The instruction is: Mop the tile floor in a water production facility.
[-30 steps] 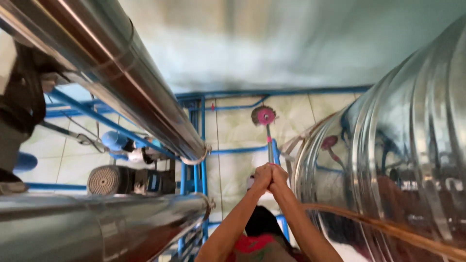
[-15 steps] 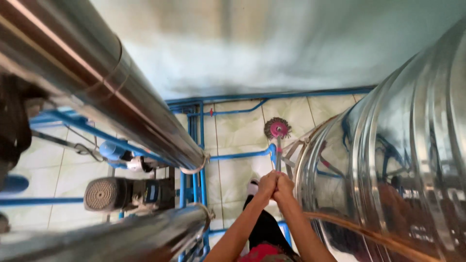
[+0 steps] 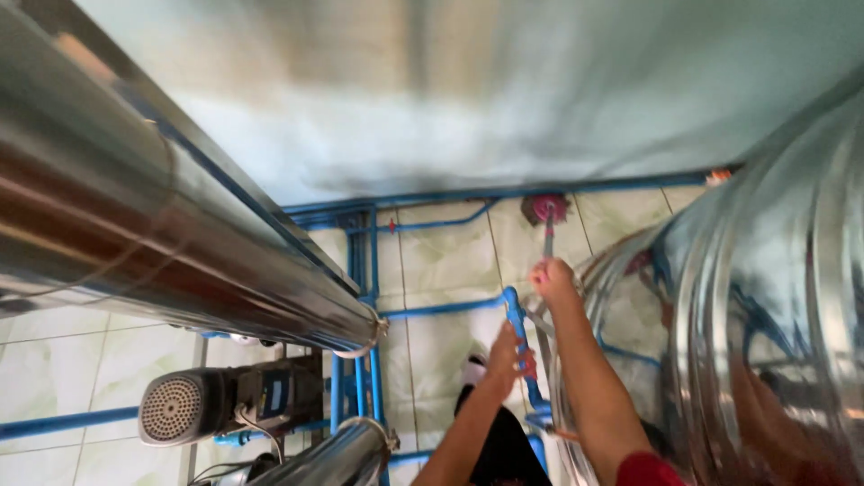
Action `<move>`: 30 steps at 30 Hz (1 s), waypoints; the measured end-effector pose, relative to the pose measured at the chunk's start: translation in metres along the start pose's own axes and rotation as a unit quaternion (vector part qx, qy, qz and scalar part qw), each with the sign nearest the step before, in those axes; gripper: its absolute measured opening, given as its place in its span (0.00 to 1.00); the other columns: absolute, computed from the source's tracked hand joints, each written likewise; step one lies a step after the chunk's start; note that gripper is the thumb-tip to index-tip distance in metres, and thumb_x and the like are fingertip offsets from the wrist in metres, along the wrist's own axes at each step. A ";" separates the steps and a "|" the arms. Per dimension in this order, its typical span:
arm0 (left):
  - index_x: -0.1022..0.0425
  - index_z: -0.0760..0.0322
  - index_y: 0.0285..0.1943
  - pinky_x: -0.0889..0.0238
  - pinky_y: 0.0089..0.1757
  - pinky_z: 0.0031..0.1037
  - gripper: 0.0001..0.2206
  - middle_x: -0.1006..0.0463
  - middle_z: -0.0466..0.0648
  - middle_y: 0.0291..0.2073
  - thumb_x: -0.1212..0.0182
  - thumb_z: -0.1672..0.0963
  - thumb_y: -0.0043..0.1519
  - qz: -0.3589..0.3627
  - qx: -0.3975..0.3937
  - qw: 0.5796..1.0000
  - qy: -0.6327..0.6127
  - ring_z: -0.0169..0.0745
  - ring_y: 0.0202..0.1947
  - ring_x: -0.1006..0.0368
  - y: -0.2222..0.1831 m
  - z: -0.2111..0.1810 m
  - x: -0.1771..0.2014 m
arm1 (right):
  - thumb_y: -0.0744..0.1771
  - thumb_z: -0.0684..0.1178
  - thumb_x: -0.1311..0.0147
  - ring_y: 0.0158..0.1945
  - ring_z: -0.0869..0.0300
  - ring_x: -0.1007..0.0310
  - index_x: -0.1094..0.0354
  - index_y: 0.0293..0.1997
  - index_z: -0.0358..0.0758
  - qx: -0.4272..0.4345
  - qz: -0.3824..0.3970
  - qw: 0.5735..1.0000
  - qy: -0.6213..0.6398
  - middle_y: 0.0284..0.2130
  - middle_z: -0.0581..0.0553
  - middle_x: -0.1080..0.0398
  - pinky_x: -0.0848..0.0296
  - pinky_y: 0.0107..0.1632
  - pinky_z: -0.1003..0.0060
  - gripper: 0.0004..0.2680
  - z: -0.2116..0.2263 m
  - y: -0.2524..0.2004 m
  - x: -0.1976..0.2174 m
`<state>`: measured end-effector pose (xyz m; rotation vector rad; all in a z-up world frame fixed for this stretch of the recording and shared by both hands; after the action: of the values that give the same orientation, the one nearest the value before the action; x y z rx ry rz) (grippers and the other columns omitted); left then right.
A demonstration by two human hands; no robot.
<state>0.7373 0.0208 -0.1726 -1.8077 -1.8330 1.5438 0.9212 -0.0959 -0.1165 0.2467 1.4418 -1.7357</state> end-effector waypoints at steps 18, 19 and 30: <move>0.16 0.64 0.45 0.30 0.45 0.42 0.15 0.18 0.63 0.37 0.47 0.52 0.63 -0.152 -0.230 0.874 0.401 0.61 0.41 0.21 -0.111 -0.061 -0.066 | 0.69 0.44 0.47 0.37 0.56 0.25 0.29 0.45 0.37 0.121 -0.062 0.988 -0.076 0.35 0.44 0.27 0.23 0.39 0.63 0.04 -0.112 -0.060 0.205; 0.16 0.64 0.45 0.30 0.45 0.42 0.15 0.18 0.63 0.37 0.47 0.52 0.63 -0.150 -0.229 0.874 0.401 0.61 0.41 0.21 -0.086 -0.056 -0.062 | 0.69 0.44 0.47 0.37 0.56 0.25 0.29 0.45 0.37 0.122 -0.064 0.988 -0.077 0.35 0.44 0.27 0.23 0.39 0.63 0.04 -0.102 -0.062 0.190; 0.17 0.65 0.53 0.30 0.43 0.33 0.15 0.16 0.54 0.42 0.46 0.54 0.64 -0.125 -0.152 0.962 0.189 0.46 0.41 0.22 -0.003 -0.036 0.008 | 0.70 0.47 0.51 0.37 0.56 0.32 0.36 0.47 0.44 0.088 0.020 0.970 -0.225 0.35 0.45 0.34 0.27 0.36 0.58 0.03 -0.121 -0.061 0.110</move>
<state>0.7586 0.0470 -0.1580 -1.7449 -2.0788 0.7992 0.7681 -0.0426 -0.1799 -0.0280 0.9509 -1.7474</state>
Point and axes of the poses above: each hand's wrist, its own y-axis towards the middle knuckle, its own x-axis out of the back of the hand, z = x × y, the point moved 6 cm from there along y, towards the middle knuckle
